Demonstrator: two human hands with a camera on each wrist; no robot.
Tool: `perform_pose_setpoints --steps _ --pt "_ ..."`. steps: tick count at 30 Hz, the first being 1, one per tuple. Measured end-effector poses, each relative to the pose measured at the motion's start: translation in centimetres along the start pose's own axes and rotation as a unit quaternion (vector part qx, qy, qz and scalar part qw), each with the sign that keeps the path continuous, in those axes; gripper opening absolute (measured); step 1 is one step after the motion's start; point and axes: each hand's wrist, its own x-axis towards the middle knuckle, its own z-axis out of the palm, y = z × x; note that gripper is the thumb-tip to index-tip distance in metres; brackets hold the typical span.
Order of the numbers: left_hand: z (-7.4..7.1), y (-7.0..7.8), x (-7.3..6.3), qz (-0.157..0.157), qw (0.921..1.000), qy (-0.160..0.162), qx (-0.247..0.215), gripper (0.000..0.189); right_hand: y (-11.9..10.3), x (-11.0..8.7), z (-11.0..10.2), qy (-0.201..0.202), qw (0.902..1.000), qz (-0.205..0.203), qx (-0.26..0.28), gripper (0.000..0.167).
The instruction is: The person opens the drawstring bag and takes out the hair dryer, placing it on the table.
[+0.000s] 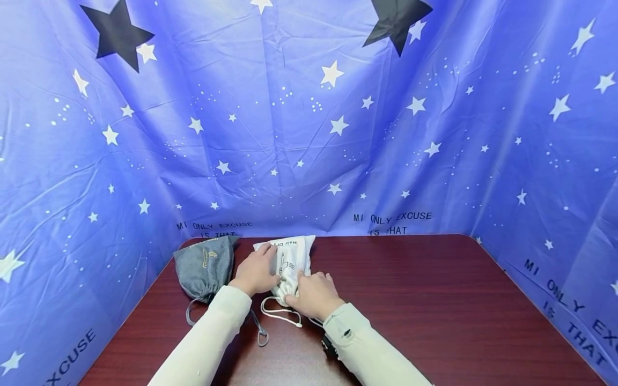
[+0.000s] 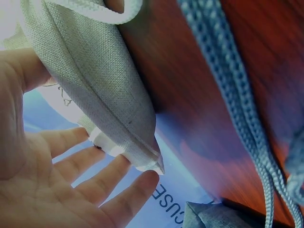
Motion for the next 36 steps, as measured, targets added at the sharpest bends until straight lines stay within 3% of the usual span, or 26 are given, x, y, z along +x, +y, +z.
perform_pose_setpoints --steps 16,36 --pt "-0.8 0.8 -1.1 0.007 1.0000 0.003 -0.003 0.089 0.2 -0.8 -0.1 0.002 0.9999 0.002 0.016 0.076" --pt "-0.4 1.2 -2.1 0.020 0.9997 0.013 -0.007 0.089 0.4 -2.0 -0.6 -0.012 0.9996 0.005 0.026 0.077"
